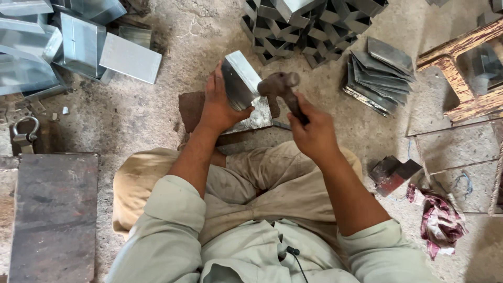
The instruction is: The person sits cross-legged on the floor and uses a hammer to strike a small metal block placed on a metal anvil. They repeatedly pick up the block, position it, and hammer it to shape or flatten it, surrounded by piles of similar metal pieces.
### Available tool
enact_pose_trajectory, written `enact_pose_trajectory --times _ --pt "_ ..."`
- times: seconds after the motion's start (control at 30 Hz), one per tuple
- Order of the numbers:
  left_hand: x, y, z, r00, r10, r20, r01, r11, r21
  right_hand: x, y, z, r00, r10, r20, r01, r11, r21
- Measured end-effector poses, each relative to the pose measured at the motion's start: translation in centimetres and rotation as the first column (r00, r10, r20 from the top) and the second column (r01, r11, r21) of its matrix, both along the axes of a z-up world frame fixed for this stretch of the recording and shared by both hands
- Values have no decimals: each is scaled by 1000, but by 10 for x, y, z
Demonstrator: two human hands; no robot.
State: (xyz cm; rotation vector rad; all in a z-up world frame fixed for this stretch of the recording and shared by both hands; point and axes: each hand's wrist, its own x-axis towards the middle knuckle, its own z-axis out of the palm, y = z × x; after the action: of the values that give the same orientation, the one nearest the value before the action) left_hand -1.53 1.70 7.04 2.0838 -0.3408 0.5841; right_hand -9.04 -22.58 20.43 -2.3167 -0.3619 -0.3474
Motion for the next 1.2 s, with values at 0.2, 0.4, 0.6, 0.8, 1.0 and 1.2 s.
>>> enact_pose_trajectory --times 0.2,0.4,0.6,0.8,1.0,1.2 --pt "-6 12 20 983 -67 -171 63 998 -28 -10 -11 -27 993 -38 112 11 973 232" --pt "-3 53 28 577 -304 -758 102 948 -302 -7 -39 -20 985 -157 76 122 930 346" --pt "-3 79 9 362 -298 -884 77 954 -290 1 -29 19 936 -127 329 -152 696 701" --pt "-10 75 12 328 -323 -887 -26 936 -351 35 21 -51 935 -88 345 -10 962 273" --pt "-11 79 4 354 -300 -886 -4 947 -322 21 30 -51 991 85 106 -98 988 123" --pt "-5 76 -2 608 -239 -757 142 971 -192 24 29 -57 987 152 49 -157 981 110"
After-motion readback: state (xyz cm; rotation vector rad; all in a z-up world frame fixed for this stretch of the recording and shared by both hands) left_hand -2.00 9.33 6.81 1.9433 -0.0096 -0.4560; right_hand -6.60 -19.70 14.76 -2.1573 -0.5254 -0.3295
